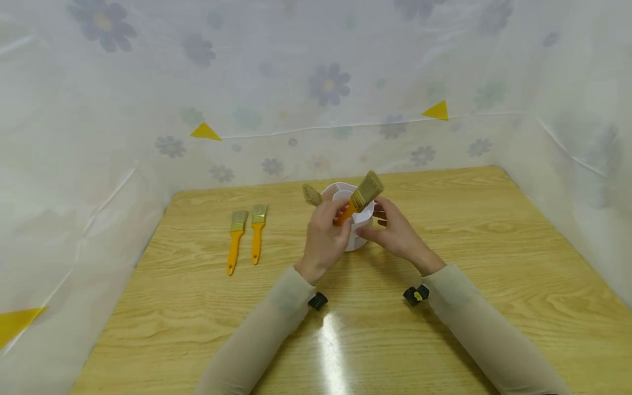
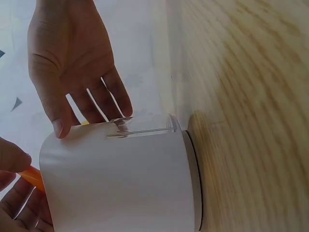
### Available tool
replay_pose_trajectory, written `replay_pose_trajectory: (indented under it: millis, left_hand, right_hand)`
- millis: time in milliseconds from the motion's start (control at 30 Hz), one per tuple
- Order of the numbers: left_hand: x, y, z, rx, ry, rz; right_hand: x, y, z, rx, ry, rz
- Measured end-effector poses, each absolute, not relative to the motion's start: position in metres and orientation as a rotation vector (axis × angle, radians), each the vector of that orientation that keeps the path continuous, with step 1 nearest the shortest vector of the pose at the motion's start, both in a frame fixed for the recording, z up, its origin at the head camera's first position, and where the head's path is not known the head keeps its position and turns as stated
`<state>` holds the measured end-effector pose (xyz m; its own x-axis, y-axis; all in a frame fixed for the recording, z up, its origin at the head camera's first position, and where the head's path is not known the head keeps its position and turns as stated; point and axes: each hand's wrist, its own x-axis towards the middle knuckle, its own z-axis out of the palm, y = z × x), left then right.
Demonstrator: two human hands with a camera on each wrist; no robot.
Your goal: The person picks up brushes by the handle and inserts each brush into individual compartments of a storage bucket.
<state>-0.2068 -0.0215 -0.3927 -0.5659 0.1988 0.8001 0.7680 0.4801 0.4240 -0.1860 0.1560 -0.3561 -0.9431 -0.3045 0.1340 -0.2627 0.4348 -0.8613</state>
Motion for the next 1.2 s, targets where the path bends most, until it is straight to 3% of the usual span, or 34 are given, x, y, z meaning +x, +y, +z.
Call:
replay_pose_trajectory:
  millis: [300, 600, 1200]
  left_hand:
    - [-0.206, -0.022, -0.395, -0.794, -2.074, -1.039]
    - [-0.204, -0.026, -0.394, -0.822, -2.117, -1.075]
    - [-0.203, -0.025, -0.389, -0.866, -2.273, -0.954]
  right_hand:
    - [-0.207, 0.167, -0.389, -0.524, 2.639, -1.574]
    - [-0.188, 0.157, -0.358, -0.54, 2.628, -1.573]
    - [-0.187, 0.161, -0.362, -0.605, 2.615, -1.6]
